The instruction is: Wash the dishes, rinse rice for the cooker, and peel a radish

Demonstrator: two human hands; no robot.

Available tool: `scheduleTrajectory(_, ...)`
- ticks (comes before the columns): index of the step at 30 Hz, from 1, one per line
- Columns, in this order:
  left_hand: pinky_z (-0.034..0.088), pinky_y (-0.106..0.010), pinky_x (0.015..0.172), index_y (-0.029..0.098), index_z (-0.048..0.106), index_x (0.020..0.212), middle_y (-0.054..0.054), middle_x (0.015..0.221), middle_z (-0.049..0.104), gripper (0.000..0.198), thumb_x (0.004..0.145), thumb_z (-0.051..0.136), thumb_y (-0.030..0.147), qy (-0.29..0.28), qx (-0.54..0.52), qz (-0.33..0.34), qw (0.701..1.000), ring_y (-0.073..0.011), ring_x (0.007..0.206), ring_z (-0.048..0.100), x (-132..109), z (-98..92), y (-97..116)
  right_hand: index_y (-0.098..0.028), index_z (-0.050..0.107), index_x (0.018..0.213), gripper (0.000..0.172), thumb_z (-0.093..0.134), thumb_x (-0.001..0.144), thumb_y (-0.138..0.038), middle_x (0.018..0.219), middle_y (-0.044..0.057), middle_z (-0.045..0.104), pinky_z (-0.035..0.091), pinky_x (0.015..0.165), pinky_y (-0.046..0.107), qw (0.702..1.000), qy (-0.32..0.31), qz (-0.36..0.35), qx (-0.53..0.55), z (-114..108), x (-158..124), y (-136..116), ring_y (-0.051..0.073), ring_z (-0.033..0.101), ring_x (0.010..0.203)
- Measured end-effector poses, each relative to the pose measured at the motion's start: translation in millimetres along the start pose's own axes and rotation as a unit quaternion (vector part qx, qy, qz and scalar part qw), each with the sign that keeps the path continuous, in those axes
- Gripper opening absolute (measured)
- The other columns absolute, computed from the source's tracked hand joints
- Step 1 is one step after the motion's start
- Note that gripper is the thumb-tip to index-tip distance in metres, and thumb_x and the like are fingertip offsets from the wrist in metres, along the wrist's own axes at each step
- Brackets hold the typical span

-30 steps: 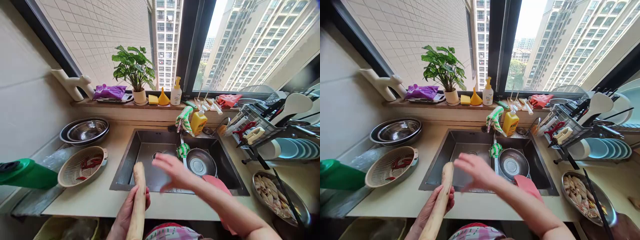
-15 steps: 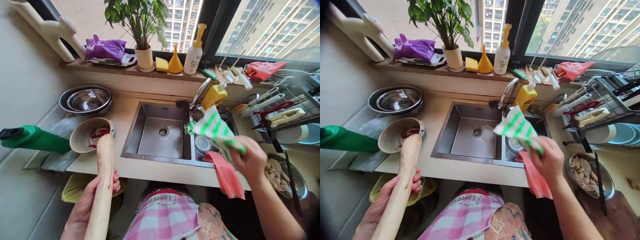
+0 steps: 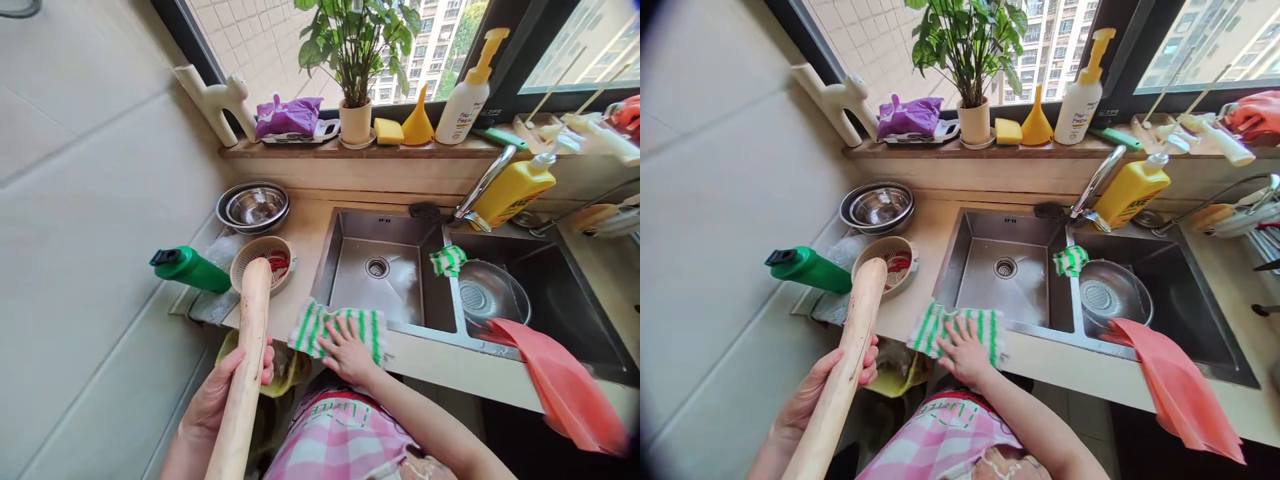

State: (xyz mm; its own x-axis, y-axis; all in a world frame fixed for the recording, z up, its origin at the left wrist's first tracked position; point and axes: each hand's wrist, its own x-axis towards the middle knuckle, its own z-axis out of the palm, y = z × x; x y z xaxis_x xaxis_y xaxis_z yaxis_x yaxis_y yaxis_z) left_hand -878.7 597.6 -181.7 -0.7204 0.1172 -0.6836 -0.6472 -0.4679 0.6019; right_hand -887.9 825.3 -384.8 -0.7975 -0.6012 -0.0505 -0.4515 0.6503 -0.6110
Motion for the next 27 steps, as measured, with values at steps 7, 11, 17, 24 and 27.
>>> scheduleTrajectory(7, 0.048, -0.028, 0.059, 0.015, 0.066, 0.099, -0.004, 0.075, 0.057, 0.032, 0.073, 0.067, 0.035, 0.005, 0.011, 0.020, 1.000, -0.0141, 0.059, 0.054, -13.1, -10.9, 5.4, -0.032, 0.044, 0.140, 0.045, 0.032, 0.098, -0.046, 0.156, 0.003, 0.021, -0.003, 0.115, 0.055, 0.998, -0.049, -0.044, 0.012, 15.1, 94.5, -40.3, 0.030, 0.003, 0.145)
scheduleTrajectory(11, 0.050, -0.029, 0.059, 0.016, 0.065, 0.100, -0.004, 0.077, 0.059, 0.034, 0.072, 0.069, 0.036, -0.045, 0.011, -0.011, 0.999, -0.0146, 0.060, 0.055, 10.5, -6.3, 7.4, -0.037, 0.040, 0.141, 0.044, 0.035, 0.098, -0.043, 0.157, 0.000, 0.020, -0.002, 0.114, 0.058, 0.999, -0.016, 0.025, 0.031, 1.8, 20.3, -22.9, 0.029, 0.001, 0.145)
scheduleTrajectory(17, 0.053, -0.029, 0.064, 0.015, 0.066, 0.099, -0.004, 0.077, 0.061, 0.034, 0.071, 0.074, 0.032, -0.146, 0.032, -0.118, 0.982, -0.0152, 0.064, 0.059, 67.9, 40.9, -6.8, -0.037, 0.045, 0.137, 0.043, 0.044, 0.094, -0.041, 0.155, 0.002, 0.025, 0.003, 0.114, 0.058, 0.988, 0.056, 0.123, 0.075, -16.2, -66.9, -5.8, 0.029, 0.007, 0.145)
scheduleTrajectory(24, 0.057, -0.030, 0.067, 0.013, 0.061, 0.103, -0.004, 0.080, 0.063, 0.031, 0.075, 0.070, 0.024, -0.199, 0.007, -0.234, 0.952, -0.0142, 0.063, 0.062, 112.6, 133.6, -55.8, -0.029, 0.059, 0.126, 0.048, 0.066, 0.079, -0.029, 0.144, 0.006, 0.045, 0.018, 0.116, 0.044, 0.966, 0.138, 0.152, 0.159, -32.1, -99.1, 47.9, 0.024, 0.034, 0.137)
scheduleTrajectory(27, 0.057, -0.029, 0.060, 0.019, 0.057, 0.100, -0.002, 0.073, 0.062, 0.028, 0.075, 0.066, 0.022, -0.155, -0.026, -0.257, 0.954, -0.0141, 0.057, 0.061, 128.1, 165.1, -81.3, -0.025, 0.071, 0.105, 0.027, 0.061, 0.080, -0.027, 0.125, 0.008, 0.061, 0.034, 0.109, 0.042, 0.907, 0.293, 0.243, 0.179, -56.7, -144.9, 91.6, 0.024, 0.052, 0.123)
